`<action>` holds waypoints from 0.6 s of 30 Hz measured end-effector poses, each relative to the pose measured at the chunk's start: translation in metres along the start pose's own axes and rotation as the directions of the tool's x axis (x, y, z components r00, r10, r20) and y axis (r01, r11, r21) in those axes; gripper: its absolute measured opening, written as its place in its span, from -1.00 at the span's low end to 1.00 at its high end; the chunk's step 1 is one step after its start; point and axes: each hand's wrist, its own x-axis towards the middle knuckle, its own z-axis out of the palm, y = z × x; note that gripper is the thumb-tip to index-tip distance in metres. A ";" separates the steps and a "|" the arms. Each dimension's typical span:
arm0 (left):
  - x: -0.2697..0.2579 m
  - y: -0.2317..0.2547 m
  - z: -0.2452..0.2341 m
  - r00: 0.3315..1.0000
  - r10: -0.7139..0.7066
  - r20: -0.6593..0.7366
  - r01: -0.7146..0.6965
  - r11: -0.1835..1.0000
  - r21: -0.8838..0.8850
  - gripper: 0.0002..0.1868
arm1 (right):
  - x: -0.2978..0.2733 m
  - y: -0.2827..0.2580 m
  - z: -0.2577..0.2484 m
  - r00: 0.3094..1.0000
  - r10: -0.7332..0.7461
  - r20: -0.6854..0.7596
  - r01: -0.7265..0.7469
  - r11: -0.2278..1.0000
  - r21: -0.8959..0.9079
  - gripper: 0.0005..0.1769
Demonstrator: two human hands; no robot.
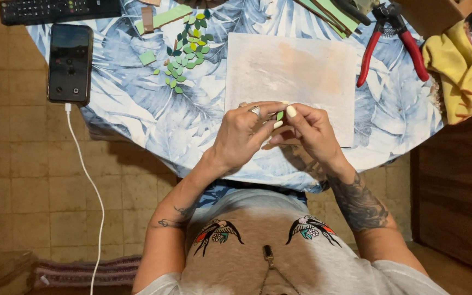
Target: Sanding the edges of small green mosaic tiles by rubbing them against a sheet of sandpaper on a table.
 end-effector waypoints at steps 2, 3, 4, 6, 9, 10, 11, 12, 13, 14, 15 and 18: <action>0.000 0.001 0.000 1.000 -0.003 -0.001 0.003 1.000 -0.006 -0.77 | 0.000 -0.006 0.004 1.000 -0.002 0.001 0.002 1.000 -0.021 -0.73; 0.000 0.002 0.000 1.000 -0.007 -0.002 0.007 1.000 -0.012 -0.78 | 0.000 -0.009 0.005 1.000 -0.004 0.001 0.004 0.999 -0.042 -0.76; -0.001 0.000 0.001 1.000 -0.007 -0.001 0.007 1.000 -0.012 -0.78 | 0.000 -0.007 0.004 1.000 -0.004 0.000 0.004 0.999 -0.042 -0.76; -0.003 -0.005 0.004 1.000 -0.022 -0.020 0.022 1.000 0.016 -0.75 | 0.000 -0.003 0.002 1.000 0.007 -0.004 -0.007 1.000 -0.019 -0.76; -0.004 -0.004 0.003 1.000 -0.022 -0.022 0.022 0.999 0.027 -0.78 | 0.001 -0.004 0.001 1.000 0.003 0.003 -0.003 1.000 -0.022 -0.75; -0.005 -0.005 0.004 1.000 -0.021 -0.022 0.022 0.999 0.027 -0.78 | 0.001 -0.002 0.000 1.000 0.002 0.003 -0.002 1.000 -0.023 -0.75; -0.005 -0.006 0.005 0.999 -0.024 -0.031 0.025 0.999 0.022 -0.78 | 0.002 0.000 -0.001 1.000 0.003 0.024 -0.002 0.999 -0.035 -0.73; -0.006 -0.007 0.006 0.999 -0.027 -0.040 0.028 0.999 0.017 -0.78 | 0.002 0.001 -0.003 0.999 0.004 0.045 -0.002 0.999 -0.047 -0.70; -0.005 -0.003 0.004 0.999 -0.027 -0.040 0.027 0.999 0.017 -0.78 | 0.005 0.006 -0.009 0.999 0.004 0.045 -0.001 0.999 -0.048 -0.70; -0.003 0.000 0.002 0.999 -0.026 -0.040 0.026 1.000 0.010 -0.79 | 0.008 0.011 -0.016 0.995 -0.030 0.099 0.042 0.992 -0.121 -0.70; -0.001 0.004 0.000 0.999 -0.025 -0.040 0.025 1.000 0.002 -0.80 | 0.011 0.015 -0.022 0.986 -0.060 0.155 0.089 0.978 -0.190 -0.68; -0.001 0.006 0.000 0.999 -0.015 -0.045 0.014 1.000 -0.003 -0.79 | 0.011 0.021 -0.027 0.981 -0.100 0.167 0.138 0.962 -0.237 -0.71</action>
